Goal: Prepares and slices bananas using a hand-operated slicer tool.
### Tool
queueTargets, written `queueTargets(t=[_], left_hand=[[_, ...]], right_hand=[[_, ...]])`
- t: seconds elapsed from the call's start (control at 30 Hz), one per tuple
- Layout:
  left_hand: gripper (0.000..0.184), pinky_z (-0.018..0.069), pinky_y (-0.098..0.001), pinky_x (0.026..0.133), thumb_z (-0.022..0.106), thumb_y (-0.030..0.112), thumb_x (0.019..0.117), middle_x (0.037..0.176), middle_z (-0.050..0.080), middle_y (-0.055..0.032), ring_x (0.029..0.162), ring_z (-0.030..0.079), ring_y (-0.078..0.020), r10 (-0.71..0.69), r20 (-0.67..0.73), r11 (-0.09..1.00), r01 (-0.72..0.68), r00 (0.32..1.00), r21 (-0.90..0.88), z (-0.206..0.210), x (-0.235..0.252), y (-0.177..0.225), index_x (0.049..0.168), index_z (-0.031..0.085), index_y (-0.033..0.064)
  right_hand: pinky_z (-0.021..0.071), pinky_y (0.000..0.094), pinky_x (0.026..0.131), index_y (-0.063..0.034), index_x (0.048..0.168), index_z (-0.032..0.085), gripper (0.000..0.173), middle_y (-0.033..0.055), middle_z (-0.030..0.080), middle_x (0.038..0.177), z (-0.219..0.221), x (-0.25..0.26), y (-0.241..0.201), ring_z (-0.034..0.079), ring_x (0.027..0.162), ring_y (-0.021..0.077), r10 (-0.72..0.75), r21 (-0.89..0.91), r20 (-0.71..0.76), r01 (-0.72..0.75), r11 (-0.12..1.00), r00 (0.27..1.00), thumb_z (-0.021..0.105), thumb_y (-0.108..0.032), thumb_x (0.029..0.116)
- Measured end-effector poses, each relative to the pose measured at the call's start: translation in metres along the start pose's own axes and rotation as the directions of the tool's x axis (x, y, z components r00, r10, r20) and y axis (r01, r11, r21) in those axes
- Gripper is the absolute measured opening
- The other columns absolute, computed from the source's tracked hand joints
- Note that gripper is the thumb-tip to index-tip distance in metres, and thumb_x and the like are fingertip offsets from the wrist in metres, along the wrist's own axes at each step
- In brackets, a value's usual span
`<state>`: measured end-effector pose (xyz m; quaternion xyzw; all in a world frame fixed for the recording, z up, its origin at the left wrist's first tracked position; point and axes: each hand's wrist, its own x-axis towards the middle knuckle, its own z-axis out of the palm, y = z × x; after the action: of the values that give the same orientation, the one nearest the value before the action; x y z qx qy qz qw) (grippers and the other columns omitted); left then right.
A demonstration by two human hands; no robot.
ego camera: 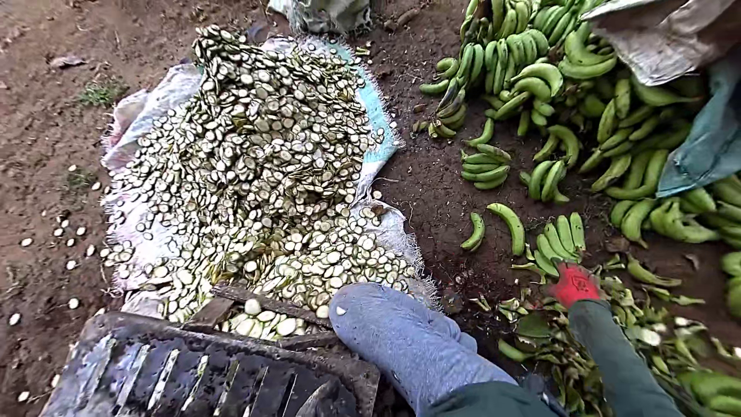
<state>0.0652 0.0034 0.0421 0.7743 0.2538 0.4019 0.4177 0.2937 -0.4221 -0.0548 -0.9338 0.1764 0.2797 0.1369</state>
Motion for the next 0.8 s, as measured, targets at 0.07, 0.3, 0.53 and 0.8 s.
queueTargets(t=[0.07,0.3,0.53,0.8], left_hand=[[0.025,0.0561,-0.0232,0.091,0.051,0.007,0.1013,0.097,0.072,-0.0058,0.097,0.068,-0.0048,0.105,0.086,0.994,-0.107,0.991,0.021,0.017,0.003,0.005,0.098,0.07,-0.0092],[0.028,0.0478,-0.021,0.096,0.058,0.021,0.0979,0.088,0.073,-0.0072,0.094,0.067,-0.0085,0.382,0.264,0.891,-0.429,0.886,0.15,0.054,0.002,0.026,0.085,0.075,0.0016],[0.084,0.0371,-0.057,0.114,0.068,0.052,0.0844,0.142,0.057,-0.0259,0.136,0.051,-0.0395,0.15,0.63,0.895,-0.376,0.762,0.241,0.128,0.009,0.031,0.141,0.052,-0.008],[0.068,0.0628,-0.0346,0.066,0.058,0.01,0.0915,0.117,0.064,-0.0152,0.076,0.07,-0.0171,-0.312,0.63,0.86,0.493,0.711,-0.13,0.185,0.015,0.055,0.153,0.032,-0.0021]], right_hand=[[0.04,0.0599,0.113,-0.0085,0.15,0.05,0.057,0.0236,0.052,0.149,0.002,0.035,-0.059,0.052,0.135,0.0417,-0.155,0.187,-0.043,0.16,0.969,0.987,0.067,-0.021,0.0967],[0.0115,0.0662,0.123,0.0019,0.146,0.052,0.049,0.0291,0.037,0.159,0.07,0.138,-0.173,0.025,0.152,0.0477,-0.473,-0.208,0.19,0.506,0.837,0.86,0.061,-0.009,0.1],[0.0508,0.0554,0.099,0.0001,0.118,0.069,0.044,0.0212,0.069,0.115,0.0,0.014,-0.208,0.067,0.108,0.0343,-0.632,0.47,0.149,0.508,0.722,0.761,0.073,-0.036,0.0936],[0.0475,0.055,0.107,-0.0067,0.137,0.063,0.045,0.0218,0.064,0.134,-0.006,0.046,-0.139,0.063,0.123,0.0358,-0.256,0.536,0.005,0.214,0.817,0.967,0.068,-0.032,0.0994]])
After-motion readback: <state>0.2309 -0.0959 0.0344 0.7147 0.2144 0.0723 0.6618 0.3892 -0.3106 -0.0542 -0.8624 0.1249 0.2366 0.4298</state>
